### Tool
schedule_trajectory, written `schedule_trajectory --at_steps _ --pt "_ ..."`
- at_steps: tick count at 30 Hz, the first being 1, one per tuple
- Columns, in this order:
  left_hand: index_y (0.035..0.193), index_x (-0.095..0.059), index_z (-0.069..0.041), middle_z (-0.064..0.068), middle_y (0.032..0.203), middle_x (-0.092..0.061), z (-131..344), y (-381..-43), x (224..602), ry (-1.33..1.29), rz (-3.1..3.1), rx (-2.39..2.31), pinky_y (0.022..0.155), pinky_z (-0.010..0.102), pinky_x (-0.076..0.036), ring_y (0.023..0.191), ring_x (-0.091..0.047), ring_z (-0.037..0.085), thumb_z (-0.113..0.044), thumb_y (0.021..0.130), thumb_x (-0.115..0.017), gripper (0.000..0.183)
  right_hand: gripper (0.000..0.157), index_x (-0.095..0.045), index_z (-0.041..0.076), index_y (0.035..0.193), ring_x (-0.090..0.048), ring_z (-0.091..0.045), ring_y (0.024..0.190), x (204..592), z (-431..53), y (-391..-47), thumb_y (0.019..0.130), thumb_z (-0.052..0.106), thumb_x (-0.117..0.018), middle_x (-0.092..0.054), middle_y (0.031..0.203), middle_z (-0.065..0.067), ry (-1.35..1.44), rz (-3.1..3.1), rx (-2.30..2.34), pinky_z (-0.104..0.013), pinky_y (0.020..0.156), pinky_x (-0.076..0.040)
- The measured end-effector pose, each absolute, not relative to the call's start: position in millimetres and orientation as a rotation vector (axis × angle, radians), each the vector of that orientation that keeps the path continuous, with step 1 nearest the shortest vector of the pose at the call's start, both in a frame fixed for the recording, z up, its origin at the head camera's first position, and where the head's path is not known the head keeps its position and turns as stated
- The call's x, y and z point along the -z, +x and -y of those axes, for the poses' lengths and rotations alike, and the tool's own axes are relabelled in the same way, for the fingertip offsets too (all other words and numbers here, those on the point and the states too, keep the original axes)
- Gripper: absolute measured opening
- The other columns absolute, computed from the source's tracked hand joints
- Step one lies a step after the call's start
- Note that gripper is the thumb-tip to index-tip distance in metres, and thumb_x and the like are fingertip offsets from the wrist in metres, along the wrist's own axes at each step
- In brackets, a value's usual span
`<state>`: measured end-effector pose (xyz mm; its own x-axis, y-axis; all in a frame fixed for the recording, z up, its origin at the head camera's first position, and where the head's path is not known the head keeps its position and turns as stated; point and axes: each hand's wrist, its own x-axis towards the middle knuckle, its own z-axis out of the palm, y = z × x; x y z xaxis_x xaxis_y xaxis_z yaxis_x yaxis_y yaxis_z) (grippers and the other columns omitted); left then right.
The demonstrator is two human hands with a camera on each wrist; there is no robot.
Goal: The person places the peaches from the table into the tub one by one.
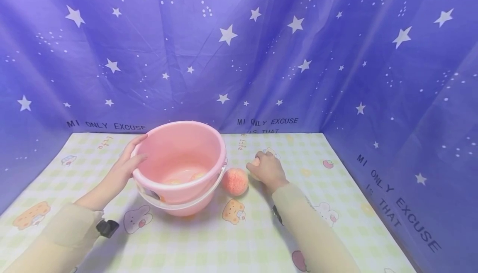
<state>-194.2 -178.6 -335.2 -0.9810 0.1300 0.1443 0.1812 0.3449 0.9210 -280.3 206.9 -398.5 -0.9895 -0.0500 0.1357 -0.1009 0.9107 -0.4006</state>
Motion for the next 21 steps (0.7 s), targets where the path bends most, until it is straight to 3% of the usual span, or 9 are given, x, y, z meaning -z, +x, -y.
schedule_trajectory --at_steps 11,21 --pt "0.159 -0.017 -0.017 0.015 0.166 -0.007 179 -195 336 -0.298 2.537 1.739 0.116 0.073 -0.005 0.153 -0.003 0.04 -0.028 0.1 -0.043 0.065 0.051 -0.065 0.005 0.118 -0.062 -0.028 0.089 389 -206 -277 0.082 0.042 -0.063 -0.066 0.111 -0.016 0.12 2.972 -0.616 -0.037 0.076 -0.053" --pt "0.159 -0.017 -0.017 0.016 0.166 -0.007 179 -195 336 -0.297 2.539 1.739 0.116 0.072 -0.006 0.153 -0.003 0.04 -0.027 0.099 -0.043 0.066 0.043 -0.067 0.007 0.107 -0.06 -0.026 0.082 375 -204 -273 0.08 0.041 -0.064 -0.066 0.1 -0.015 0.17 2.956 -0.567 -0.033 0.068 -0.05"
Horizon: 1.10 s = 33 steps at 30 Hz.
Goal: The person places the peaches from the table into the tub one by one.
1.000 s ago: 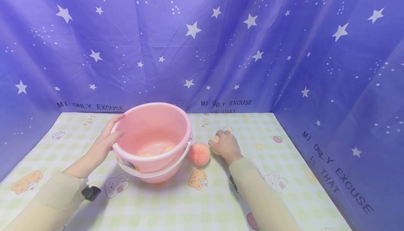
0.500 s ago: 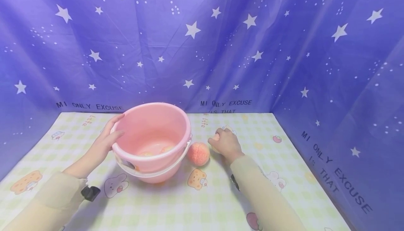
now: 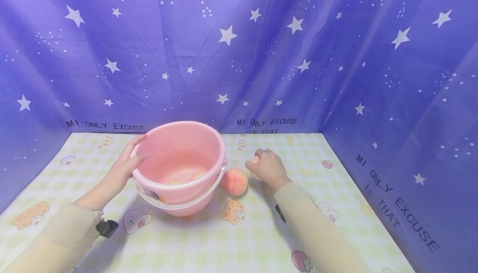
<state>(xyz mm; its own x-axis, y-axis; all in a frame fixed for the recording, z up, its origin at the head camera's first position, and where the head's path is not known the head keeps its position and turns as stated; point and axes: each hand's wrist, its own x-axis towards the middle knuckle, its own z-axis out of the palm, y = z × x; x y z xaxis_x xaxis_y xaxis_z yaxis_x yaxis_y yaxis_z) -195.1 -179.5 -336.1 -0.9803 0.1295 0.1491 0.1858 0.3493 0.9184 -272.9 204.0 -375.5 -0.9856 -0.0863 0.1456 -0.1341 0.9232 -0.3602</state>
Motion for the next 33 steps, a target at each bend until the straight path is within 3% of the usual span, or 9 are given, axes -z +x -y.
schedule_trajectory --at_steps 14,26,33 --pt "0.159 -0.017 -0.017 0.016 0.166 -0.007 179 -195 335 -0.29 2.541 1.737 0.117 0.072 -0.005 0.153 -0.003 0.04 -0.026 0.098 -0.043 0.066 0.039 -0.069 0.011 0.102 -0.06 -0.024 0.076 364 -202 -272 0.08 0.042 -0.064 -0.069 0.094 -0.012 0.184 2.968 -0.552 -0.028 0.062 -0.045" --pt "0.159 -0.015 -0.02 0.015 0.166 -0.006 180 -195 336 -0.284 2.554 1.734 0.115 0.074 -0.007 0.153 -0.003 0.041 -0.027 0.098 -0.043 0.067 0.045 -0.069 0.01 0.107 -0.062 -0.027 0.083 361 -198 -266 0.08 0.044 -0.063 -0.069 0.102 -0.013 0.21 2.952 -0.476 -0.034 0.068 -0.048" --pt "0.159 -0.016 -0.018 0.015 0.166 -0.007 180 -196 336 -0.286 2.547 1.737 0.116 0.073 -0.005 0.153 -0.003 0.04 -0.026 0.099 -0.043 0.066 0.043 -0.07 0.011 0.106 -0.06 -0.025 0.078 359 -195 -262 0.079 0.044 -0.063 -0.068 0.099 -0.011 0.211 2.928 -0.488 -0.031 0.064 -0.046"
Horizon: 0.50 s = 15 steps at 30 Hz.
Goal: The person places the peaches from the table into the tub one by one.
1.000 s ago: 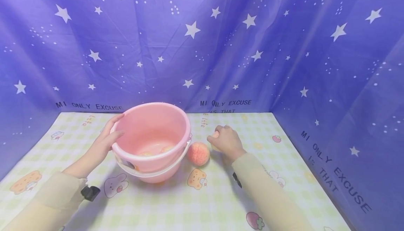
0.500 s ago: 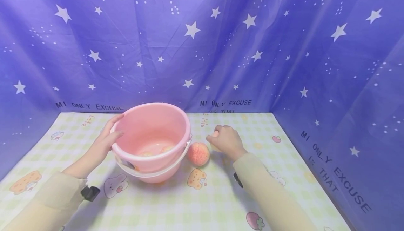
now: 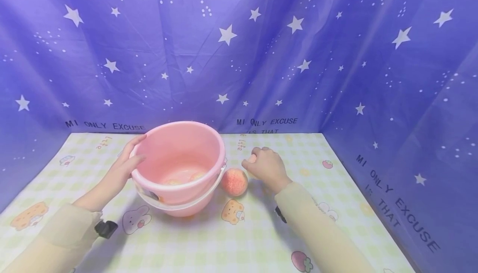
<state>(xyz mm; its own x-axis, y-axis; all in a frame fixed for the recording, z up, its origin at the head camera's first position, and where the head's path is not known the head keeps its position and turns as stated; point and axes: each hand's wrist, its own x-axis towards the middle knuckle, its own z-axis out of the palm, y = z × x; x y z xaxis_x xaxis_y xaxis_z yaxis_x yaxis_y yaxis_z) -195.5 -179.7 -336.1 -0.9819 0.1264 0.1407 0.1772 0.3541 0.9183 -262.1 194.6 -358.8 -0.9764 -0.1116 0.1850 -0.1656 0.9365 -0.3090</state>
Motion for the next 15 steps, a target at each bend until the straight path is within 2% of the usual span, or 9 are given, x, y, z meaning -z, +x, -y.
schedule_trajectory --at_steps 15 --pt "0.159 -0.016 -0.018 0.014 0.166 -0.007 179.8 -195.9 337.0 -0.298 2.536 1.751 0.116 0.073 -0.006 0.153 -0.002 0.04 -0.026 0.098 -0.043 0.066 0.045 -0.069 0.01 0.107 -0.062 -0.027 0.08 351.3 -197.9 -260.9 0.08 0.045 -0.063 -0.069 0.1 -0.014 0.197 2.918 -0.496 -0.033 0.065 -0.048"
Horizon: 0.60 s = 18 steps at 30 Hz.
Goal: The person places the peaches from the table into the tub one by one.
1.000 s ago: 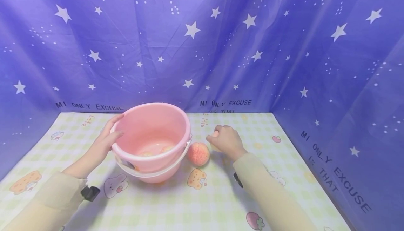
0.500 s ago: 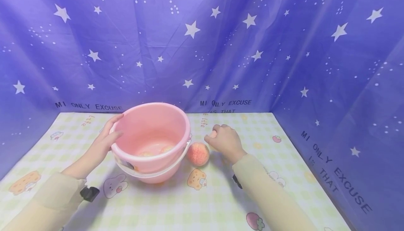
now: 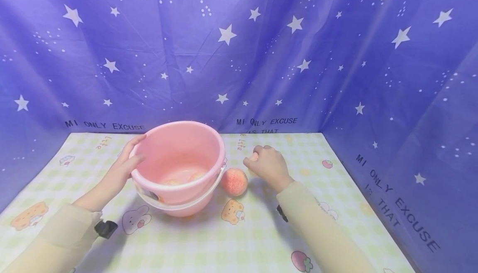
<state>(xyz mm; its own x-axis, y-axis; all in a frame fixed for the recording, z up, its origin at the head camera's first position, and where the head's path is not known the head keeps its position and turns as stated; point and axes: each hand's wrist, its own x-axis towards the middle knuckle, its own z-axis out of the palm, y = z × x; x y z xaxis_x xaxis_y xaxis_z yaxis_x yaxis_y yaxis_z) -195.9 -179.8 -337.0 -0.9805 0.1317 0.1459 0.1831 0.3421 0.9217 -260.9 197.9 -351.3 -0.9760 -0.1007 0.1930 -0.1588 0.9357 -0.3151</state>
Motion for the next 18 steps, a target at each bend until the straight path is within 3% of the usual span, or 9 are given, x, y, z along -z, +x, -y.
schedule_trajectory --at_steps 18 --pt "0.159 -0.015 -0.019 0.016 0.166 -0.007 179.6 -194.7 337.4 -0.301 2.544 1.74 0.115 0.074 -0.005 0.152 -0.002 0.041 -0.027 0.099 -0.042 0.067 0.041 -0.07 0.012 0.103 -0.062 -0.026 0.08 341.9 -195.1 -259.2 0.08 0.045 -0.063 -0.068 0.097 -0.01 0.222 2.865 -0.513 -0.032 0.064 -0.046"
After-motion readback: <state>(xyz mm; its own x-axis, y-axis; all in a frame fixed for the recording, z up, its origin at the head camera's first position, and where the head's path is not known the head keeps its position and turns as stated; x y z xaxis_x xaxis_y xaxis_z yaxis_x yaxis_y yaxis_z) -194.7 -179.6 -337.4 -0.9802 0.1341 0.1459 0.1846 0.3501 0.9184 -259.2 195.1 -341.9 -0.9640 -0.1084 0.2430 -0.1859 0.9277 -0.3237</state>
